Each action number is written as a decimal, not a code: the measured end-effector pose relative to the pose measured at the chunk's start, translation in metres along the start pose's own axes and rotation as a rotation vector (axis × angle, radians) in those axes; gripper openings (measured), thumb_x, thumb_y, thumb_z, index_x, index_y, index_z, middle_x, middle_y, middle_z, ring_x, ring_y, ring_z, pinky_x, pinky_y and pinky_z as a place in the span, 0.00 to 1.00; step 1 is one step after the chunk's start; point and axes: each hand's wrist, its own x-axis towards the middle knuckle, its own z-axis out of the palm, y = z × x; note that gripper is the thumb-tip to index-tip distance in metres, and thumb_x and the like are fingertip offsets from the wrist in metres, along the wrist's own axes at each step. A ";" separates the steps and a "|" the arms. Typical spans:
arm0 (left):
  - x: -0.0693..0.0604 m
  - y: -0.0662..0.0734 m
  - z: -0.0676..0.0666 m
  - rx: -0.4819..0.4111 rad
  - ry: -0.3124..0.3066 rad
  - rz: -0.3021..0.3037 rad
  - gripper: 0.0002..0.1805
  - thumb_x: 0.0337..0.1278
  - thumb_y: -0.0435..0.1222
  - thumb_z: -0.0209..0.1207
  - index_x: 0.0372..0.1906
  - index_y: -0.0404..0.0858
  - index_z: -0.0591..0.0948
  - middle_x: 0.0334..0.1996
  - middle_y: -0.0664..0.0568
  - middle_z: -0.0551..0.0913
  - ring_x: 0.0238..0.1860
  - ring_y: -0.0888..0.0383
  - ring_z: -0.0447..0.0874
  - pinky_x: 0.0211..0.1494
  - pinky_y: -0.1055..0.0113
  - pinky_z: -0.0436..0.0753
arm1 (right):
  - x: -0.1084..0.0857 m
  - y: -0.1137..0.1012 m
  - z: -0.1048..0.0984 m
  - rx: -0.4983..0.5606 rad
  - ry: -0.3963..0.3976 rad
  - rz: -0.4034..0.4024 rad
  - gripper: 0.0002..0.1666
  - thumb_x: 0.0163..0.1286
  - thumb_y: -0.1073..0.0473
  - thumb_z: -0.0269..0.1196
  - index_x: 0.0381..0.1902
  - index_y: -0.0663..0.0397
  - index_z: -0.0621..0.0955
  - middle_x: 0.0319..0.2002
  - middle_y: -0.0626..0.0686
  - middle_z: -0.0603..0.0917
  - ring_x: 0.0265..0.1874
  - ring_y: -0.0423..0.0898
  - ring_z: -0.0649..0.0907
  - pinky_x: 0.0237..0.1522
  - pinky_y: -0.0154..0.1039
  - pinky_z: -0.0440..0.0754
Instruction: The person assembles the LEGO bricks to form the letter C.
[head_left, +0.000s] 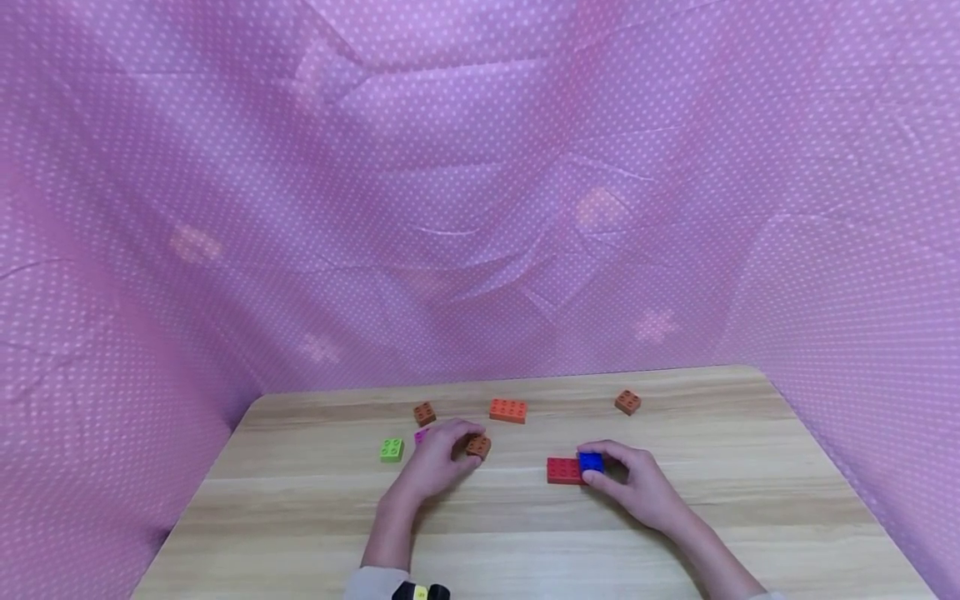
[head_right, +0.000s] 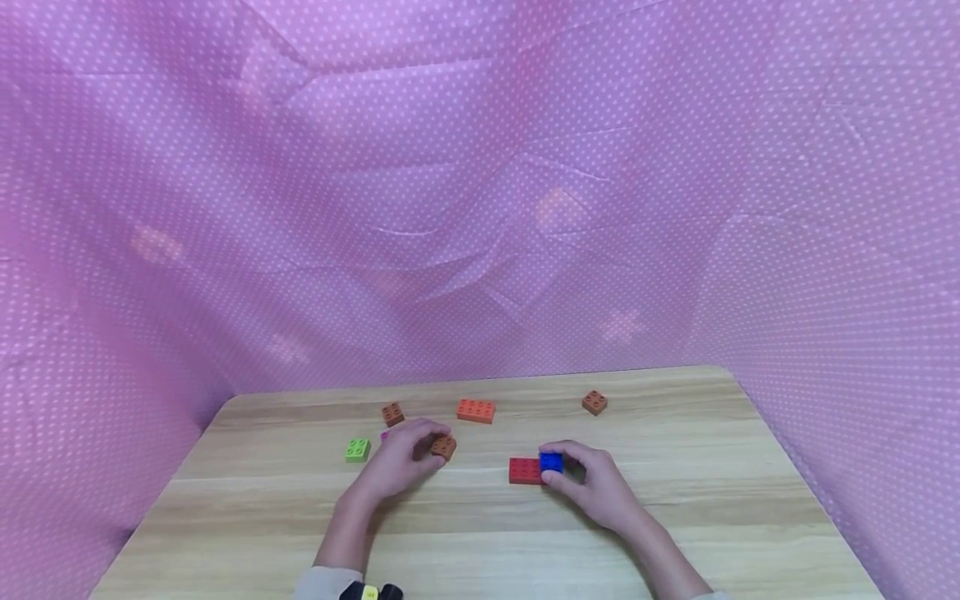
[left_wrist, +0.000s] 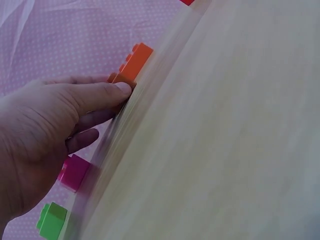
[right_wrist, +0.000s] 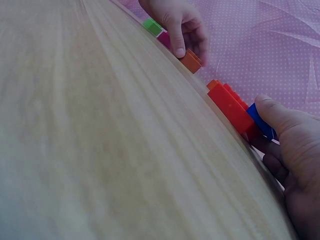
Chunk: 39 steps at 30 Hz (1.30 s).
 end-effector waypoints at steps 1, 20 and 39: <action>-0.001 0.001 0.001 0.004 0.007 -0.005 0.24 0.62 0.36 0.74 0.63 0.42 0.84 0.60 0.52 0.85 0.65 0.49 0.81 0.73 0.49 0.77 | -0.001 0.000 -0.001 0.002 -0.003 0.000 0.21 0.72 0.58 0.72 0.60 0.56 0.85 0.55 0.47 0.89 0.54 0.42 0.86 0.55 0.37 0.86; 0.004 0.065 0.053 -0.298 0.003 -0.028 0.24 0.64 0.43 0.72 0.63 0.46 0.84 0.50 0.61 0.86 0.46 0.63 0.84 0.52 0.67 0.86 | -0.010 0.004 -0.009 0.010 -0.030 -0.018 0.21 0.72 0.57 0.72 0.61 0.54 0.85 0.56 0.46 0.89 0.55 0.42 0.86 0.56 0.35 0.86; 0.007 0.075 0.091 -0.408 0.023 0.021 0.21 0.65 0.41 0.72 0.61 0.46 0.85 0.48 0.60 0.88 0.45 0.63 0.82 0.50 0.67 0.83 | -0.011 0.007 -0.012 0.015 -0.041 -0.030 0.21 0.72 0.57 0.72 0.61 0.56 0.85 0.56 0.47 0.89 0.56 0.44 0.86 0.57 0.37 0.86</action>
